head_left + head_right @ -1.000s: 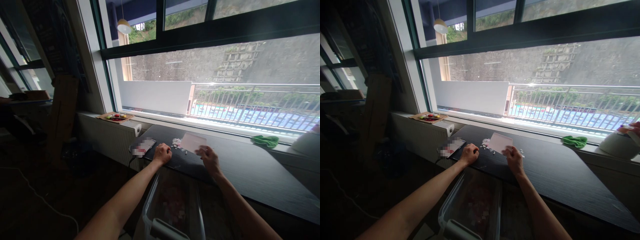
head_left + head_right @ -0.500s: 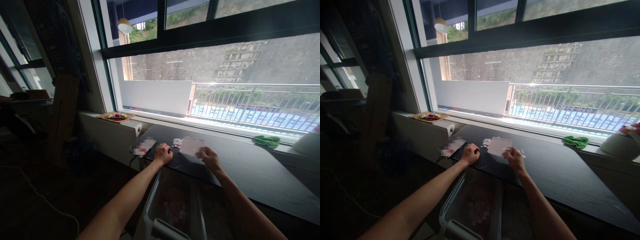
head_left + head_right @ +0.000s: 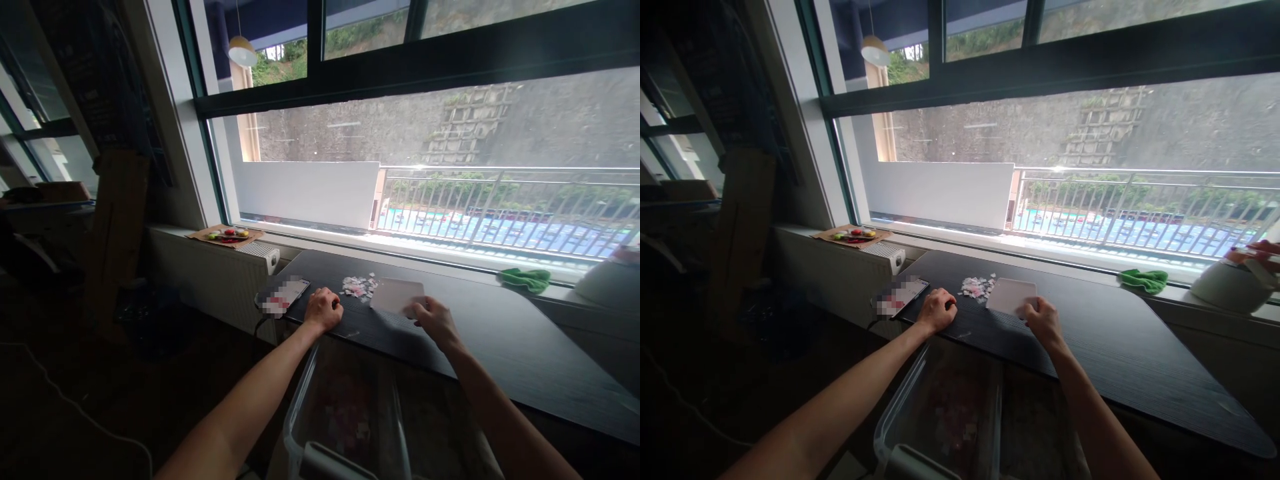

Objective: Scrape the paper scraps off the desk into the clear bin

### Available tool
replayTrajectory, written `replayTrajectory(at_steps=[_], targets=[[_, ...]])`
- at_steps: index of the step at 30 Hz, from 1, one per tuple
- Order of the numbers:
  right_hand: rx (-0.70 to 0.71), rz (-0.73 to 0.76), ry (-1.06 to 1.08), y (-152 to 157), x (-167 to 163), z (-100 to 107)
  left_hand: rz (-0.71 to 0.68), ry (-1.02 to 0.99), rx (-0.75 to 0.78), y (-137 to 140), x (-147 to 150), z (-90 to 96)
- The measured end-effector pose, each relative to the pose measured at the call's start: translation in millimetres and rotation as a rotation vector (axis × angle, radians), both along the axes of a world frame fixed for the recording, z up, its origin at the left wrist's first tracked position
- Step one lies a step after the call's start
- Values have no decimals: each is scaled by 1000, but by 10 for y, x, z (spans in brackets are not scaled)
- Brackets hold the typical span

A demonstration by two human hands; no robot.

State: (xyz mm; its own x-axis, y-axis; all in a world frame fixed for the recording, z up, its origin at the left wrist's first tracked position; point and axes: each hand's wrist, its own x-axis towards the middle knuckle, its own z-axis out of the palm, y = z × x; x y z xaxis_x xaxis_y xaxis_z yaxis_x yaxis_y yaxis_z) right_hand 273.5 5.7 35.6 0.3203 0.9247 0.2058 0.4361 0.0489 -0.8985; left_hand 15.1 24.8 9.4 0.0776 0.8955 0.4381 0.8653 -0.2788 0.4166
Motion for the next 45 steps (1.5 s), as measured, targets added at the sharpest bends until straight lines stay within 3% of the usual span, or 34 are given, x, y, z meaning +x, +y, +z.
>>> replayTrajectory(at_steps=[4,7,14,20,25,32,40,45], targets=[[-30,-86,-153,-209,381,-13,-8,1,-1,1,5,-2],[36,-176,-153,-382,575,67,-15,9,4,3,2,-4],[67,-151,-41,-263,441,64,-14,17,10,3,-16,-11],[118,-239,-203,-465,726,-41,-36,53,34,-5,-33,-12],[196,-266,-175,-494,789,-20,-62,84,50,-6,-53,-18],[110,-182,-113,-150,516,-96,-73,102,70,3,-67,-31],[107,-387,-438,-434,848,83,-71,133,51,-10,-61,-8],[28,-342,-415,-435,897,89,-86,130,54,-14,-65,-5]])
